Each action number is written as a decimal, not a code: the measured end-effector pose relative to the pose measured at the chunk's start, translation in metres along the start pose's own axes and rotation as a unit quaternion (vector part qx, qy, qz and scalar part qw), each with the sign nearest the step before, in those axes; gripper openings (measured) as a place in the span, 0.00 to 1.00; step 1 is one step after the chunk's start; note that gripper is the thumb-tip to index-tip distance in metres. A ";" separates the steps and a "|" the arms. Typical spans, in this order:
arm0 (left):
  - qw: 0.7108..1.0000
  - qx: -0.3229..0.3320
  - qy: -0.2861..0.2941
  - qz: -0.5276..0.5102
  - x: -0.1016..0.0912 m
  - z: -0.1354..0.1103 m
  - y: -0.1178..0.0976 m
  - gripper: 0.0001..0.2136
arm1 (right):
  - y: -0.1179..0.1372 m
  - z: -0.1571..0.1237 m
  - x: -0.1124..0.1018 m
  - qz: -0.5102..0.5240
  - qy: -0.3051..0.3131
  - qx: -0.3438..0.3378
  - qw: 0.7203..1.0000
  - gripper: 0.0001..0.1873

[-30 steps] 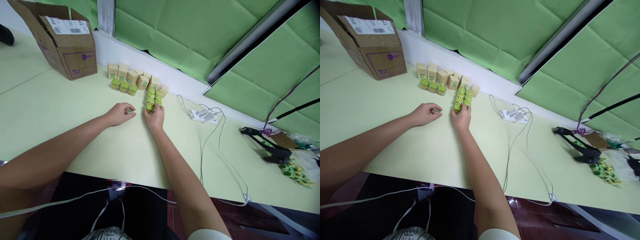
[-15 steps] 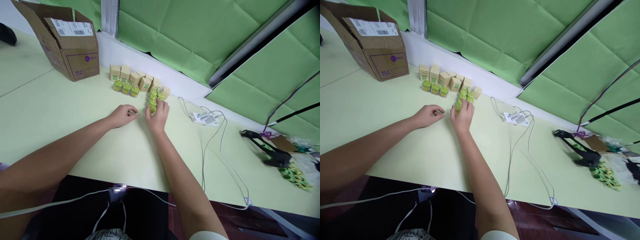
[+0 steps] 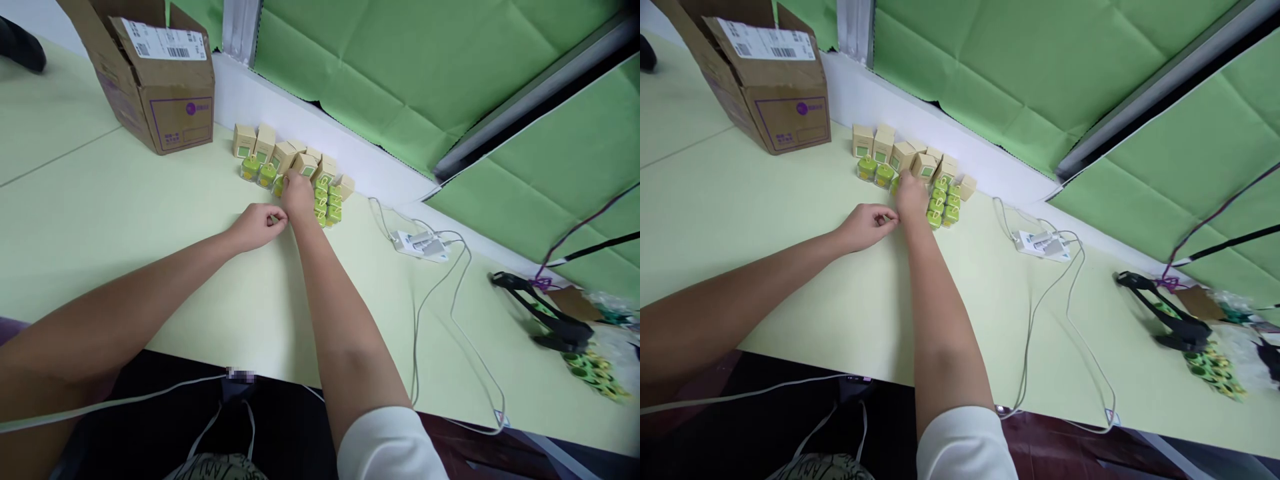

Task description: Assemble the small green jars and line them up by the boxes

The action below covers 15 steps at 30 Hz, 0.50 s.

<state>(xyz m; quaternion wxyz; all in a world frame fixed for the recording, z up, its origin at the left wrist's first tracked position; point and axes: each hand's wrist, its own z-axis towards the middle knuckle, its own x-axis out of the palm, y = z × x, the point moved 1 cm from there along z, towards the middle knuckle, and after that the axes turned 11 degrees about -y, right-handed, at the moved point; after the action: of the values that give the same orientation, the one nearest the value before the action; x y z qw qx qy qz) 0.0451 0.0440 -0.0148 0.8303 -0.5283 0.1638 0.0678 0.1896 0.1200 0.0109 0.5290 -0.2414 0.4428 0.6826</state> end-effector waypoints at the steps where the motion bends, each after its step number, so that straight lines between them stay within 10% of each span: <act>1: 1.000 0.012 -0.022 -0.004 -0.001 0.000 -0.002 0.09 | 0.001 -0.009 -0.006 0.003 -0.005 -0.002 1.000 0.16; 7: 0.982 0.138 -0.121 0.049 -0.005 -0.007 -0.013 0.05 | -0.003 -0.085 -0.061 0.058 0.032 -0.065 0.996 0.09; 12: 0.970 0.207 0.115 0.060 0.012 -0.028 -0.018 0.32 | -0.023 -0.139 -0.081 0.213 0.005 -0.036 0.976 0.07; 15: 0.973 0.159 0.150 0.073 0.016 -0.033 -0.020 0.34 | -0.030 -0.150 -0.077 0.249 -0.030 -0.018 0.968 0.08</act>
<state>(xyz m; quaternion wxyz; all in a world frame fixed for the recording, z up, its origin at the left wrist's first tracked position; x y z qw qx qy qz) 0.0597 0.0048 -0.0158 0.8626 -0.3801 0.3333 0.0209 0.2218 -0.0466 -0.0118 0.3509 -0.1120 0.4605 0.8077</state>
